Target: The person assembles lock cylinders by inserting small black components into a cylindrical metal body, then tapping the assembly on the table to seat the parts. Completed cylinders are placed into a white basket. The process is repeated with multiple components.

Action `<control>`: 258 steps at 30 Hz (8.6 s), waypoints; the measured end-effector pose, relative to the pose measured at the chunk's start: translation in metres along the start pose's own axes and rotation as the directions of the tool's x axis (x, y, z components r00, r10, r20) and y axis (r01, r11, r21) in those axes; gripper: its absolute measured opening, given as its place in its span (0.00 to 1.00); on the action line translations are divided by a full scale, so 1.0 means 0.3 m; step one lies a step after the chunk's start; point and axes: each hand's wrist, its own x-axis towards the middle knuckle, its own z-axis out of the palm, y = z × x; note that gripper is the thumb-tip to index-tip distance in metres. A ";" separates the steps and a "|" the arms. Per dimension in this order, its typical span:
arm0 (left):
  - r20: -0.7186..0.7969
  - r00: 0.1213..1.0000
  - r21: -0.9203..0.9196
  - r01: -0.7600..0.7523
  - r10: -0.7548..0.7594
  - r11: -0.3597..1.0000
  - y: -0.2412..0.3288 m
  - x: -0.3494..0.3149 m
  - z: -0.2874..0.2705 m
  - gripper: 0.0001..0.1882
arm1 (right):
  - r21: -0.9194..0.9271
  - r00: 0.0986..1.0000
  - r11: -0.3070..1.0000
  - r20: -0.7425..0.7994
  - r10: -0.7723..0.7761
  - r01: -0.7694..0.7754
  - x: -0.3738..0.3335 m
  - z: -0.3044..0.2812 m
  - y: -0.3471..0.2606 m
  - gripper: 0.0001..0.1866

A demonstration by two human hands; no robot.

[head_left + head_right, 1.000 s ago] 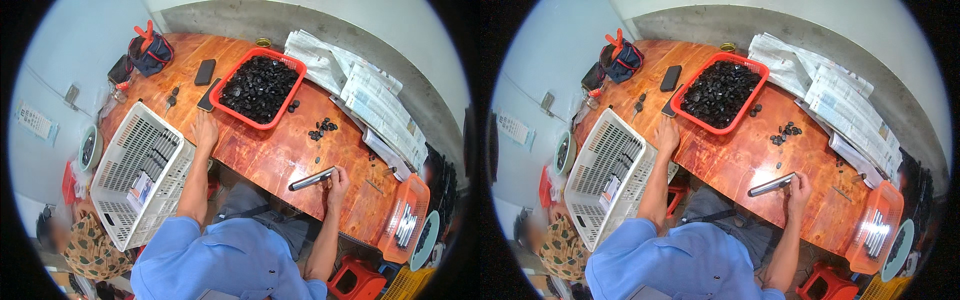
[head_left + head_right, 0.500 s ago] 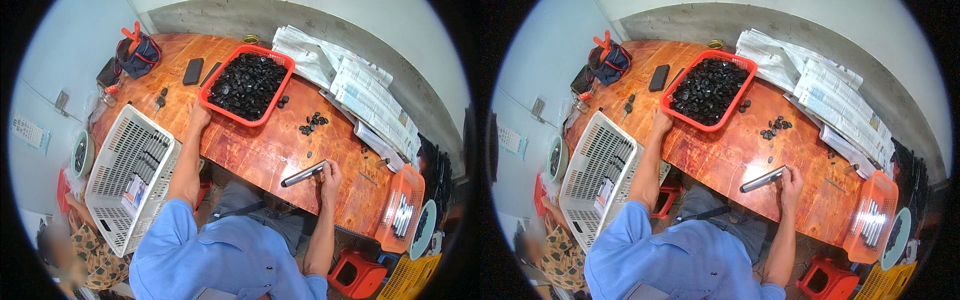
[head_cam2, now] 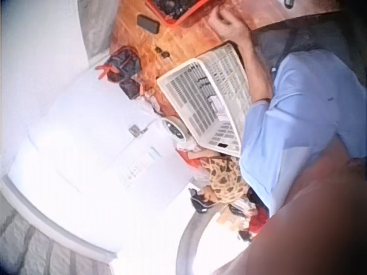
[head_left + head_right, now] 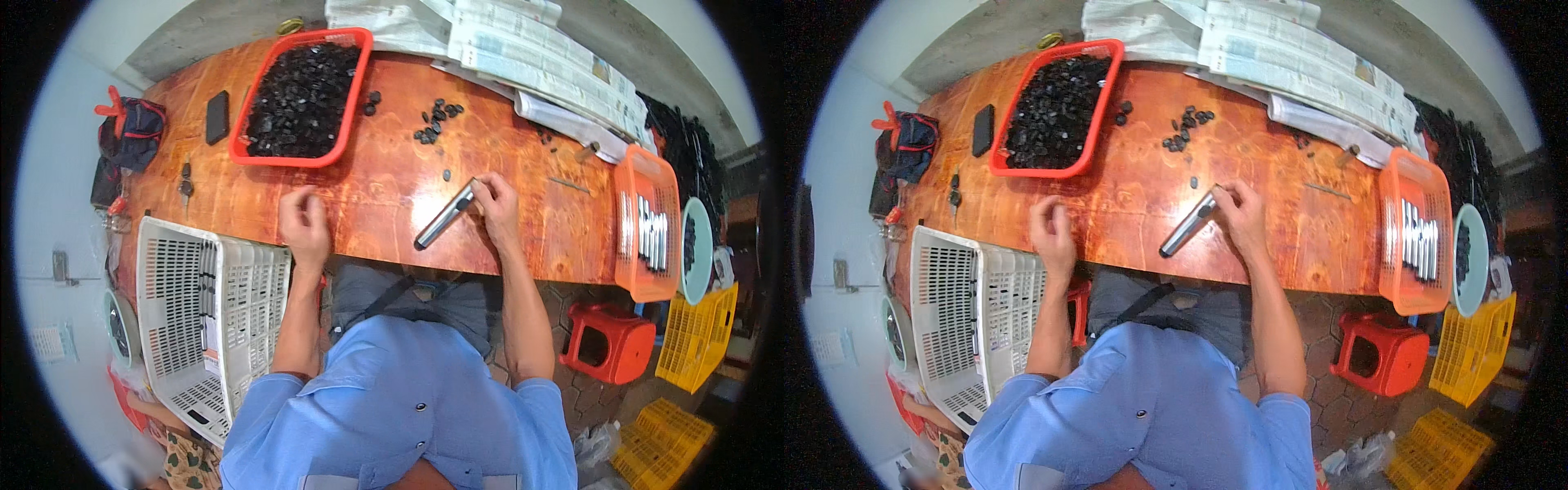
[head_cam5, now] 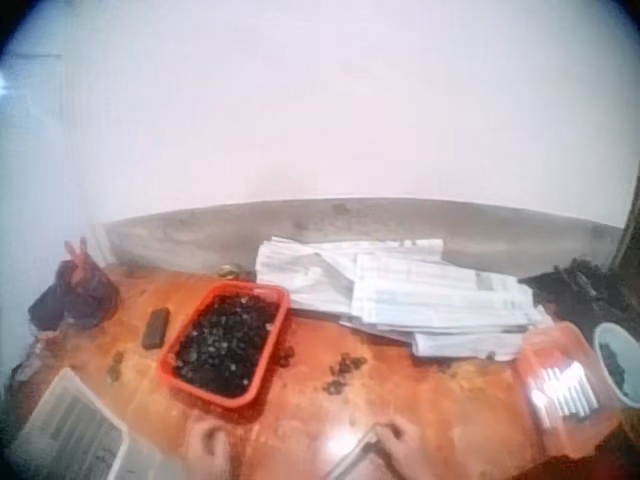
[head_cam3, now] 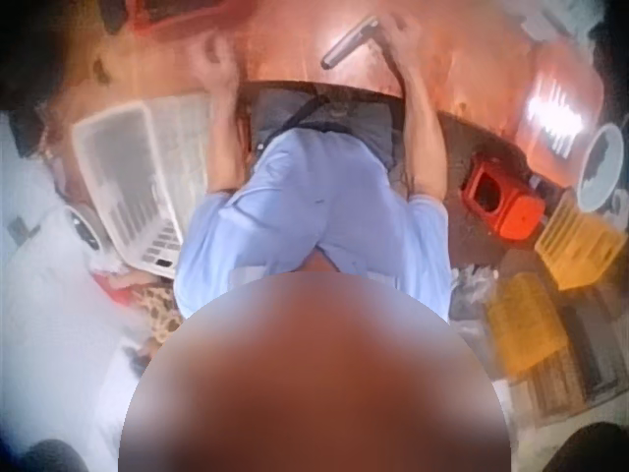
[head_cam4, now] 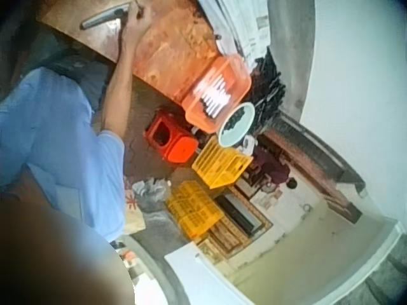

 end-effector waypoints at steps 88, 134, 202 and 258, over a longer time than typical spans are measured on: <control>0.934 0.290 -0.156 0.857 -0.209 0.491 0.365 -0.096 0.432 0.23 | 0.029 0.999 0.999 -0.007 -0.032 0.032 -0.018 -0.011 -0.028 0.16; 0.794 0.597 -0.522 0.765 -0.114 0.377 0.330 -0.182 0.451 0.23 | 0.088 0.970 0.990 -0.206 0.129 -0.113 -0.137 0.037 -0.071 0.12; 0.775 0.630 -0.387 0.538 -0.052 0.748 0.356 -0.186 0.414 0.12 | -0.262 0.950 0.957 -0.247 -0.191 0.124 -0.195 0.019 0.068 0.06; 0.816 0.548 -0.535 0.837 -0.184 0.116 0.217 -0.171 0.325 0.21 | -0.655 0.933 0.688 0.075 -0.351 0.312 0.149 0.093 -0.120 0.12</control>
